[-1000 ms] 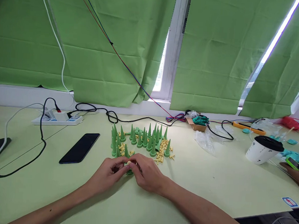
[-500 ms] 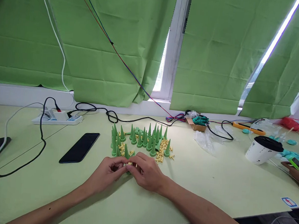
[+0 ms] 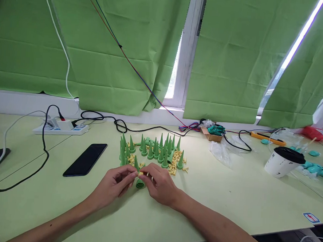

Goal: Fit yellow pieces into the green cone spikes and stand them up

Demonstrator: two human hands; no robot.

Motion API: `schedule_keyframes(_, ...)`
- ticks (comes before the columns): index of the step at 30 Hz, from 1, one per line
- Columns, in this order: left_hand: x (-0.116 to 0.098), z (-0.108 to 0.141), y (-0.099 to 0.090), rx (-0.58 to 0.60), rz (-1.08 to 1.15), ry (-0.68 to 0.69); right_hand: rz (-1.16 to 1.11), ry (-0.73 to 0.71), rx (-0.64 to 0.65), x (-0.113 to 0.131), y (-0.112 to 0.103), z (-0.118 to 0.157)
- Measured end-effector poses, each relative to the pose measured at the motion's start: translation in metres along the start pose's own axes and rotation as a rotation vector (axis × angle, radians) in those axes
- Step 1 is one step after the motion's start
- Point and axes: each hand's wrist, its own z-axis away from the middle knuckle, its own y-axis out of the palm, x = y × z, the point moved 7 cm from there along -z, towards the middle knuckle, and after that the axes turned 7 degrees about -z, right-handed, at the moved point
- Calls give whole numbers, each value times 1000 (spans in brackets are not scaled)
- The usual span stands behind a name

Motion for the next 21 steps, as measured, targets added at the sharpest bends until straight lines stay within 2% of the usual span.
schedule_keyframes(9,-6,4,-9,-138,-289,111,54,27,3,-8,4,4)
schedule_keyframes(21,-7,5,-11,-196,-376,156,56,64,-18,-10,2,4)
